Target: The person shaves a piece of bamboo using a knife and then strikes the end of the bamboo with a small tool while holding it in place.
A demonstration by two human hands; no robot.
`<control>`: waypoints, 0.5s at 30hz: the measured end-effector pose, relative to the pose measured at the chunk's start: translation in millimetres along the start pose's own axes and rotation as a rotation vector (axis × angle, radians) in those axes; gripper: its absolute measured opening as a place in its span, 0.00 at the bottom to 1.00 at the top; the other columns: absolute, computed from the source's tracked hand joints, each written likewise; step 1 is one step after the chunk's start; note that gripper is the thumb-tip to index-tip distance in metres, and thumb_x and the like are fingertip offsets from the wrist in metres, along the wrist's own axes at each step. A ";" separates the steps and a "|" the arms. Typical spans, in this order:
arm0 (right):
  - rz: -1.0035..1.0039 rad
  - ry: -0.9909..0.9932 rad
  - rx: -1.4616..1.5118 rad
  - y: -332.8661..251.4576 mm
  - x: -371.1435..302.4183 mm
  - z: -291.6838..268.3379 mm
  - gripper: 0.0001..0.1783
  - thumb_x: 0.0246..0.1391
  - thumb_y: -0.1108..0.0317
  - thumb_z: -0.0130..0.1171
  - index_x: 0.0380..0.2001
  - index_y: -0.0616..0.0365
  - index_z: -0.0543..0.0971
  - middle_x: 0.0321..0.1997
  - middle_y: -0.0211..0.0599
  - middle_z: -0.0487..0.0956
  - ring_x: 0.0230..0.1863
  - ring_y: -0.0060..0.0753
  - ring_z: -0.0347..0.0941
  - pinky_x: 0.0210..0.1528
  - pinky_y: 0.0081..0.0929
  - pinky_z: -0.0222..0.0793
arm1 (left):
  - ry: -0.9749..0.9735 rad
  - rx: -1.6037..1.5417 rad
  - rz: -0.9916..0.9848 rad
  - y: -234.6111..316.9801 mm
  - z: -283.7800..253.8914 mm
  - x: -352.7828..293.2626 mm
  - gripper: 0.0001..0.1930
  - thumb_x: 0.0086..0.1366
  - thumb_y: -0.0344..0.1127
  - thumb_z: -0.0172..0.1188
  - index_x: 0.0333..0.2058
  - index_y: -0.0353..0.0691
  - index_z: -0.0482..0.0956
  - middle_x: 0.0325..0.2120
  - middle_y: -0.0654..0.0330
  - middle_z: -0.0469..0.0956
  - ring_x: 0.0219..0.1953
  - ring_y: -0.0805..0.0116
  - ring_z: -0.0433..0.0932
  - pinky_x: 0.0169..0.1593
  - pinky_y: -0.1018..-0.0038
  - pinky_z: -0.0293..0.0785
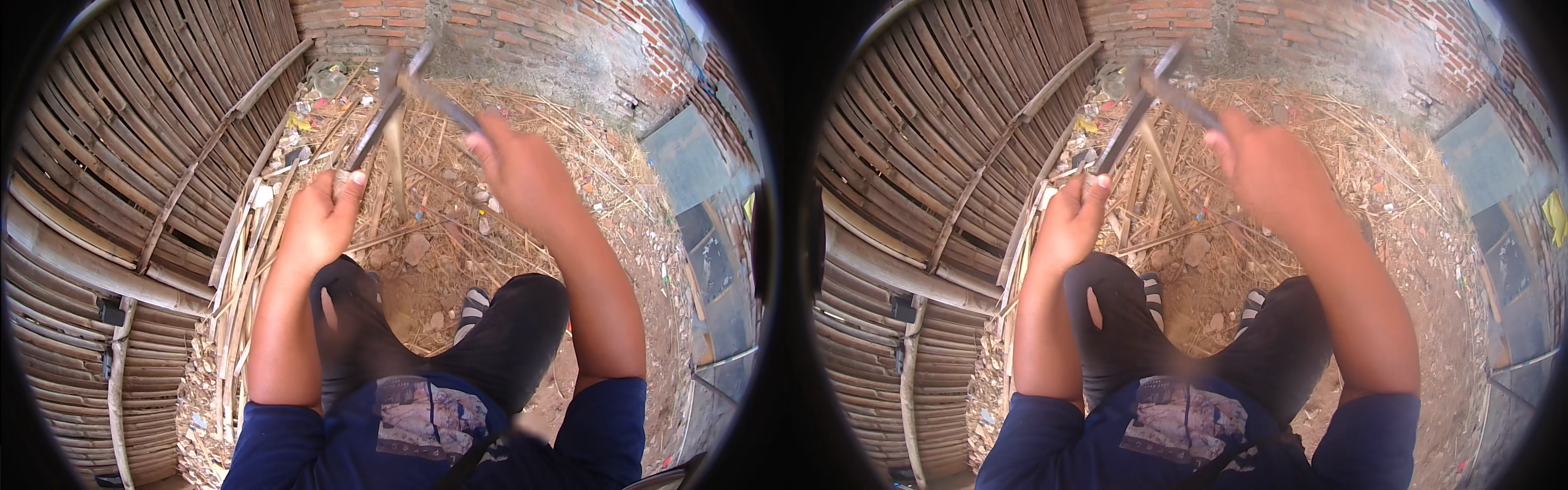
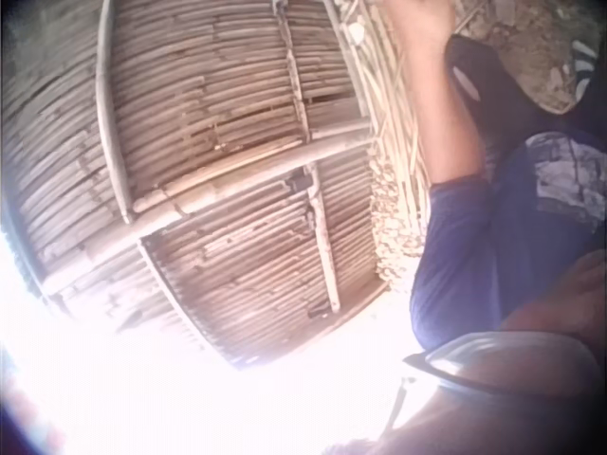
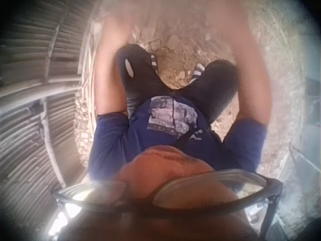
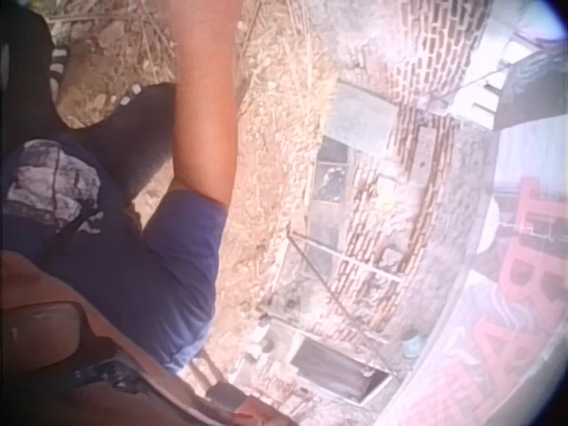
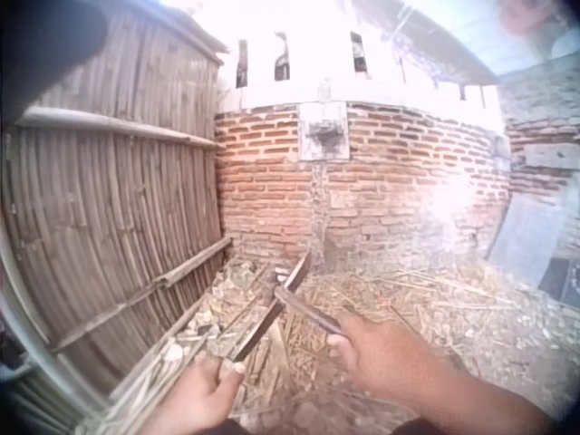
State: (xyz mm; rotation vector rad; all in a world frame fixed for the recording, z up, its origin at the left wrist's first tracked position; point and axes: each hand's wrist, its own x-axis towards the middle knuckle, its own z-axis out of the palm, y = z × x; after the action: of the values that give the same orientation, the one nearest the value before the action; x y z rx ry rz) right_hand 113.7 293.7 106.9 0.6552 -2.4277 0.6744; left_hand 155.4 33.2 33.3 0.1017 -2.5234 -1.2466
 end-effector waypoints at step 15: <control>0.012 0.002 -0.002 17.7 -11.8 5.4 0.21 0.70 0.52 0.49 0.54 0.57 0.74 0.23 0.48 0.79 0.25 0.52 0.78 0.28 0.45 0.70 | -0.084 0.087 -0.004 15.3 6.9 -0.1 0.27 0.74 0.56 0.52 0.38 0.30 0.77 0.19 0.53 0.74 0.25 0.65 0.73 0.34 0.65 0.71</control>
State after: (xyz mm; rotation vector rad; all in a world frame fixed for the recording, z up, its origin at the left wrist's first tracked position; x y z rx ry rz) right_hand 110.4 307.6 90.2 0.6393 -2.4316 0.6774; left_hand 154.4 47.9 41.4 0.0762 -2.6505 -1.1663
